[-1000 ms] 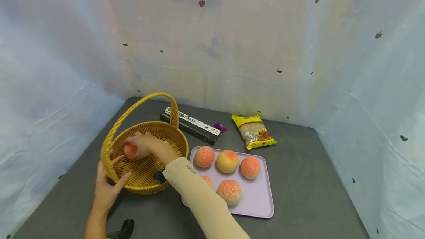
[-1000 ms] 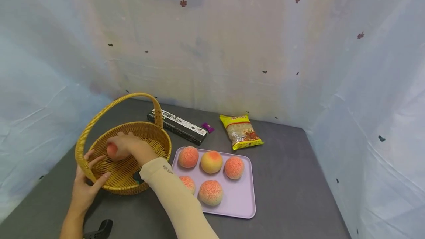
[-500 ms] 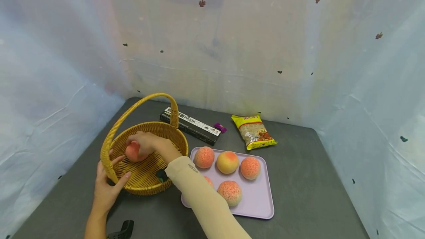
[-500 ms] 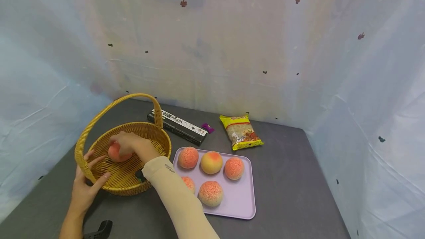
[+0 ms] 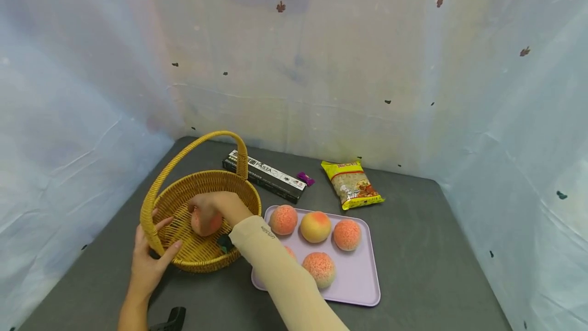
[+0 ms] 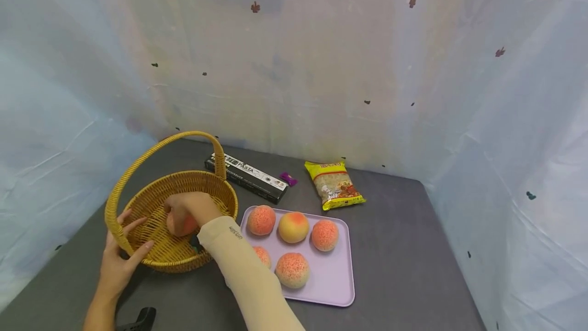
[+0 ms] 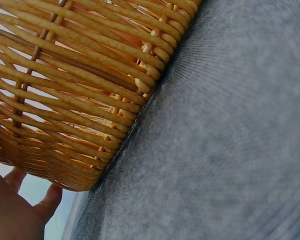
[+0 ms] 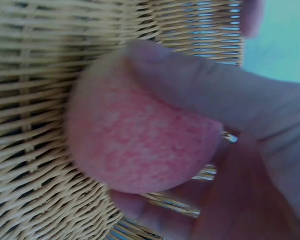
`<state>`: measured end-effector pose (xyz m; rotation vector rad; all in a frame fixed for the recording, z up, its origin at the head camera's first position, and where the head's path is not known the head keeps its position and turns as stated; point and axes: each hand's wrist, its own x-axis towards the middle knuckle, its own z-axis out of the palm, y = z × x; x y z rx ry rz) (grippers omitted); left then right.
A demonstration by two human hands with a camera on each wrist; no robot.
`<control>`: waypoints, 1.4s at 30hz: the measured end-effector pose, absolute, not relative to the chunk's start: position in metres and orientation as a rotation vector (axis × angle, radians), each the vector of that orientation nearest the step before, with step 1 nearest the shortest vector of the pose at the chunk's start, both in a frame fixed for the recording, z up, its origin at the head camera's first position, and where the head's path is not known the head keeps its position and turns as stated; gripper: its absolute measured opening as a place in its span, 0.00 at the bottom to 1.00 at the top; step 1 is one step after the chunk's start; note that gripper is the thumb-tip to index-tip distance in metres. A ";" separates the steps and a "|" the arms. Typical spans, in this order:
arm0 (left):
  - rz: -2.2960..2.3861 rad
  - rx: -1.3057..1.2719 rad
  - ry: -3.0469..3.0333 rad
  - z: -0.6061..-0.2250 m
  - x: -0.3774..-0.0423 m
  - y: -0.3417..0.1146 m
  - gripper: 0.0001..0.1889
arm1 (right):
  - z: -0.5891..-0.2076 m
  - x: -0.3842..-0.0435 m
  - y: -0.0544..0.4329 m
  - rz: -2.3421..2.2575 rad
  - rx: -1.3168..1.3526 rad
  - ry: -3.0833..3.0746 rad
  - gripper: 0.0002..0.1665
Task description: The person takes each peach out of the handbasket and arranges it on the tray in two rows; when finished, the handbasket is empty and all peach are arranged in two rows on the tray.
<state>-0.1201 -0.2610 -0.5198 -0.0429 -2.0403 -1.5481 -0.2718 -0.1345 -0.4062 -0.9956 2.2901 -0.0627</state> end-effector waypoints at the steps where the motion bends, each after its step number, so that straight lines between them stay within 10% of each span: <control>1: -1.544 -0.043 -2.040 -0.520 -0.120 -0.261 0.33 | -0.406 -0.272 -0.133 -0.053 -0.994 2.289 0.38; 42: -1.528 -0.059 -2.022 -0.486 -0.109 -0.244 0.29 | -0.339 -0.291 -0.029 -0.685 -1.279 2.126 0.38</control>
